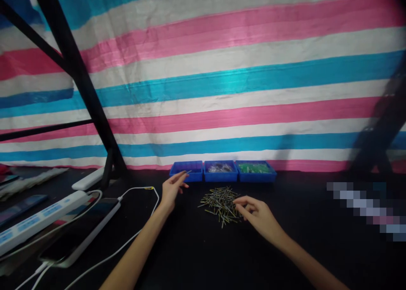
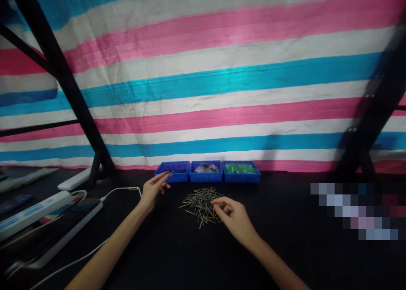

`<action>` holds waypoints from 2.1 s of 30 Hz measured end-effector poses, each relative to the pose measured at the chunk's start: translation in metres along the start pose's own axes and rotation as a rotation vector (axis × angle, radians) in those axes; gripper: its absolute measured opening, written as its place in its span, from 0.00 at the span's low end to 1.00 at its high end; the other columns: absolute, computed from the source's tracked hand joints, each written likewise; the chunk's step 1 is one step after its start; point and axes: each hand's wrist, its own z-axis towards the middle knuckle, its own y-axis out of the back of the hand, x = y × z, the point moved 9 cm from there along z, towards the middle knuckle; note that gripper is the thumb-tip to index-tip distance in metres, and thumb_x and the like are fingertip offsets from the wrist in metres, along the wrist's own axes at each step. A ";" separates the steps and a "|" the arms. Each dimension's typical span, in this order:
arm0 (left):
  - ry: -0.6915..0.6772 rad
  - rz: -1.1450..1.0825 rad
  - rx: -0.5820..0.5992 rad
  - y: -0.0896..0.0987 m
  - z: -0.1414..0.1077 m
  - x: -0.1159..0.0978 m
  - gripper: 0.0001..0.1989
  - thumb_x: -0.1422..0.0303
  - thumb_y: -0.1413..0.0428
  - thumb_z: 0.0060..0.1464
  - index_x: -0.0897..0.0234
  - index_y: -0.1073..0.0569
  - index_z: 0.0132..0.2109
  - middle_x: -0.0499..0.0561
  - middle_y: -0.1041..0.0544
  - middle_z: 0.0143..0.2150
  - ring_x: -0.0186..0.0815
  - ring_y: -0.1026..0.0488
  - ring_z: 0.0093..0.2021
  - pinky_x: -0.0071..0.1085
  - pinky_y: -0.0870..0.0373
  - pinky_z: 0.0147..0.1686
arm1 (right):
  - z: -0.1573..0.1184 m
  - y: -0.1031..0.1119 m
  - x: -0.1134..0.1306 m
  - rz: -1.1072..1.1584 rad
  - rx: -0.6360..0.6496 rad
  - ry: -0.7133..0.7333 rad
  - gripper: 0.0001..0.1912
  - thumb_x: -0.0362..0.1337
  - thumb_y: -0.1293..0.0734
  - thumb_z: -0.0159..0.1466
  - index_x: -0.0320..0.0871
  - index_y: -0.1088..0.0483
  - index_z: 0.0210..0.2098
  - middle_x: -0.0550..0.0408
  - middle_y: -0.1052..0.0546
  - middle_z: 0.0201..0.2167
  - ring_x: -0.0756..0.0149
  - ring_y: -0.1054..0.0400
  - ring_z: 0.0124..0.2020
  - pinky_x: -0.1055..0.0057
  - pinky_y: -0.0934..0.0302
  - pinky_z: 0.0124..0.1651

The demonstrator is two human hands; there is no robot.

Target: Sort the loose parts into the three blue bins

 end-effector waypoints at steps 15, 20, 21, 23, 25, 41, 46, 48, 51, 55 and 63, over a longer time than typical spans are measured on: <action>0.072 -0.118 0.041 0.019 0.026 0.015 0.25 0.68 0.40 0.43 0.65 0.31 0.50 0.61 0.32 0.54 0.34 0.24 0.31 0.19 0.41 0.16 | 0.000 0.001 -0.006 -0.189 -0.043 -0.029 0.10 0.37 0.38 0.57 0.44 0.28 0.36 0.56 0.25 0.31 0.72 0.35 0.24 0.75 0.42 0.28; -0.017 0.026 0.042 0.013 0.018 -0.001 0.23 0.62 0.41 0.45 0.62 0.30 0.49 0.57 0.34 0.56 0.33 0.25 0.31 0.19 0.39 0.17 | -0.003 0.013 -0.001 -0.359 -0.042 -0.003 0.09 0.39 0.34 0.55 0.46 0.28 0.36 0.57 0.27 0.36 0.74 0.36 0.26 0.76 0.45 0.30; -0.037 0.070 0.039 0.010 0.014 -0.004 0.21 0.60 0.42 0.45 0.62 0.29 0.48 0.56 0.32 0.54 0.32 0.26 0.29 0.19 0.39 0.17 | -0.004 0.016 0.001 -0.401 -0.042 0.009 0.11 0.40 0.33 0.54 0.47 0.29 0.37 0.57 0.28 0.37 0.74 0.35 0.28 0.75 0.45 0.30; -0.096 0.188 0.083 -0.003 0.004 -0.011 0.18 0.57 0.44 0.46 0.63 0.26 0.42 0.54 0.26 0.46 0.30 0.29 0.26 0.21 0.39 0.18 | -0.005 0.022 0.004 -0.472 -0.043 0.026 0.14 0.44 0.33 0.54 0.49 0.30 0.39 0.58 0.30 0.39 0.72 0.34 0.32 0.75 0.46 0.31; -0.231 0.380 0.185 -0.024 -0.011 -0.022 0.14 0.57 0.46 0.47 0.63 0.24 0.33 0.52 0.24 0.33 0.30 0.32 0.22 0.22 0.40 0.19 | -0.005 0.028 0.006 -0.526 -0.039 0.028 0.15 0.46 0.33 0.54 0.49 0.31 0.40 0.57 0.31 0.40 0.69 0.34 0.36 0.73 0.46 0.33; -0.953 0.989 0.801 -0.130 -0.129 -0.039 0.13 0.64 0.49 0.52 0.65 0.28 0.25 0.48 0.31 0.22 0.29 0.33 0.24 0.25 0.39 0.23 | -0.002 0.031 -0.003 -0.689 0.049 -0.007 0.09 0.42 0.35 0.57 0.49 0.28 0.36 0.59 0.26 0.34 0.67 0.32 0.34 0.74 0.48 0.30; -0.930 0.988 0.801 -0.129 -0.125 -0.032 0.11 0.63 0.49 0.53 0.64 0.26 0.32 0.50 0.25 0.32 0.32 0.28 0.31 0.27 0.32 0.31 | -0.001 0.030 0.000 -0.668 0.039 0.027 0.06 0.38 0.36 0.57 0.51 0.28 0.34 0.62 0.26 0.34 0.70 0.32 0.32 0.76 0.50 0.28; -0.921 0.990 0.803 -0.128 -0.124 -0.030 0.11 0.63 0.49 0.53 0.63 0.25 0.34 0.50 0.24 0.35 0.34 0.27 0.34 0.28 0.31 0.34 | -0.001 0.029 0.001 -0.657 0.038 0.040 0.06 0.36 0.36 0.57 0.52 0.28 0.34 0.64 0.26 0.35 0.72 0.32 0.30 0.77 0.50 0.27; -0.915 0.983 0.791 -0.127 -0.122 -0.027 0.10 0.63 0.49 0.54 0.63 0.26 0.35 0.51 0.24 0.37 0.34 0.26 0.35 0.29 0.30 0.35 | -0.002 0.026 0.005 -0.621 0.068 0.082 0.07 0.33 0.35 0.57 0.51 0.28 0.33 0.64 0.25 0.36 0.75 0.33 0.28 0.78 0.50 0.26; -0.926 0.962 0.759 -0.126 -0.121 -0.028 0.10 0.65 0.49 0.54 0.63 0.26 0.37 0.51 0.24 0.37 0.34 0.26 0.36 0.29 0.30 0.35 | -0.002 0.024 0.010 -0.582 0.103 0.117 0.07 0.34 0.36 0.58 0.50 0.27 0.34 0.63 0.25 0.36 0.74 0.33 0.28 0.78 0.49 0.28; -0.930 0.945 0.732 -0.127 -0.120 -0.033 0.09 0.66 0.49 0.54 0.62 0.26 0.39 0.51 0.24 0.40 0.34 0.27 0.38 0.29 0.29 0.36 | -0.003 0.017 0.008 -0.578 0.225 0.164 0.05 0.35 0.35 0.57 0.49 0.26 0.32 0.62 0.24 0.34 0.73 0.33 0.30 0.77 0.49 0.29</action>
